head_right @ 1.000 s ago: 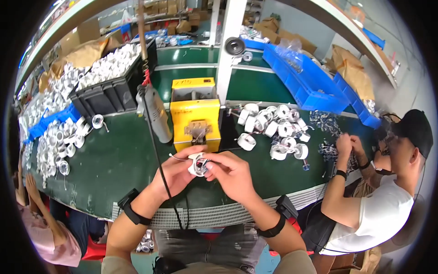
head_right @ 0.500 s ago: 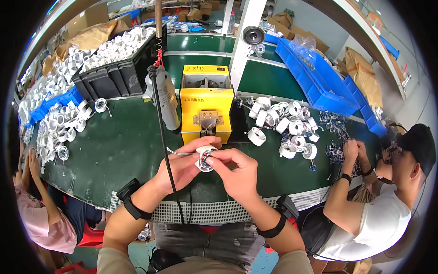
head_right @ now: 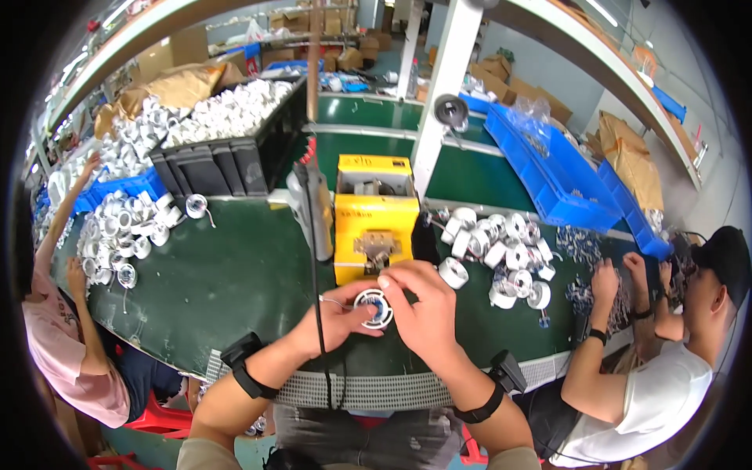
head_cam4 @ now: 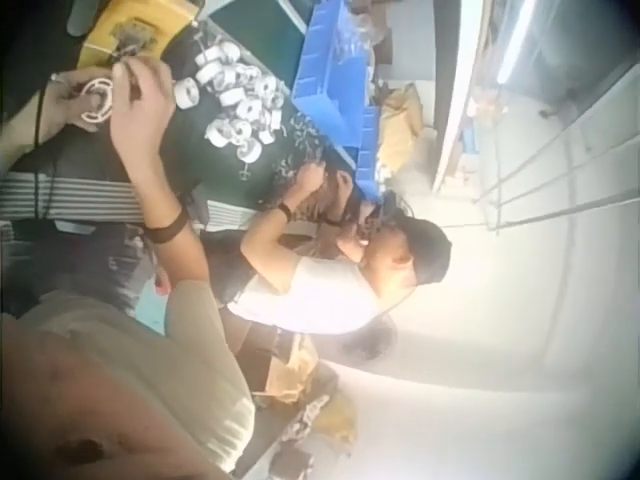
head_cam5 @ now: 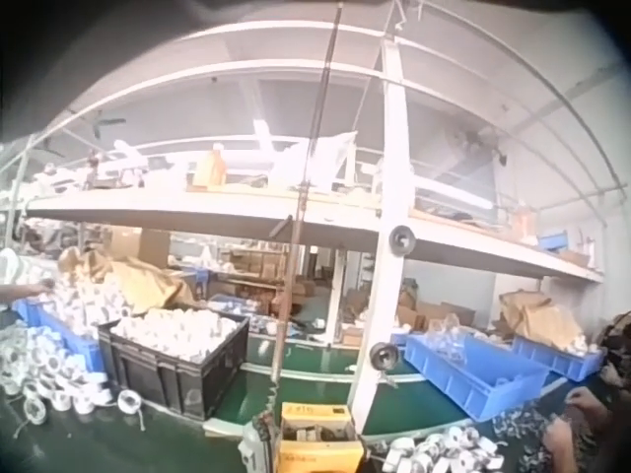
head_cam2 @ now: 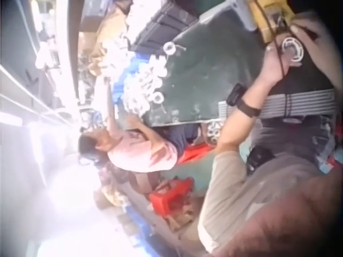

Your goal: Assembling components of LED light fixtures using an electric screwdriver on a factory assembly line.

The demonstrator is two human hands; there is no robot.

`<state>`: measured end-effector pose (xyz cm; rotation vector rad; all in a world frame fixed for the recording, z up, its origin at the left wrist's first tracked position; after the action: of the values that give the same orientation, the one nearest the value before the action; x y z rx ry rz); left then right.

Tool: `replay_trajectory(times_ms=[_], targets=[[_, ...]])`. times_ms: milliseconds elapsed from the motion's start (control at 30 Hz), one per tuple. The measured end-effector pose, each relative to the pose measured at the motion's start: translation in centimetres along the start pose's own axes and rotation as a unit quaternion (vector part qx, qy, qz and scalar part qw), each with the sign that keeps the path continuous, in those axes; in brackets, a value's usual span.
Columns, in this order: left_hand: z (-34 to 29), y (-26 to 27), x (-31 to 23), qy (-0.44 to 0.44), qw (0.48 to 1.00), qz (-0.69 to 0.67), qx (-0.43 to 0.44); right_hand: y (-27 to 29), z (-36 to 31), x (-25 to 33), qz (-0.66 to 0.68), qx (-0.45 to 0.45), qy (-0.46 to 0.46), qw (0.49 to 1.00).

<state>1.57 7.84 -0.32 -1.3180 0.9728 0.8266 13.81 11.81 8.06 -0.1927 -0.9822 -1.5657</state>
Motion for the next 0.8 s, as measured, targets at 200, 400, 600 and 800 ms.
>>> replay_trajectory(times_ms=[200,400,600,800], targets=[[0.5,0.9,2.7,0.052,0.998,0.042,-0.020,-5.9,3.9,3.6,0.074,0.026,-0.079,0.994],[0.1,1.7,1.7,0.094,0.991,0.057,-0.071,-7.0,4.1,2.4,0.275,-0.059,-0.022,0.959],[0.8,2.3,2.7,0.142,0.980,0.038,-0.134,-1.4,6.0,-0.1,0.300,-0.237,-0.040,0.923],[0.7,2.7,2.1,0.148,0.979,0.032,-0.134,-0.8,7.2,-0.9,0.312,-0.253,-0.040,0.915]])
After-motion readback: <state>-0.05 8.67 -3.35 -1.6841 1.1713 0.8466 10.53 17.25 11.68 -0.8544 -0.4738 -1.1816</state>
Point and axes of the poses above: each hand's wrist, its own z-axis towards the middle knuckle, its own y-axis out of the back of the hand, x = y × z, the point moved 6 cm from there along z, towards the middle knuckle, and after that the axes turned 1 degree about -x, right-handed, at the moved point
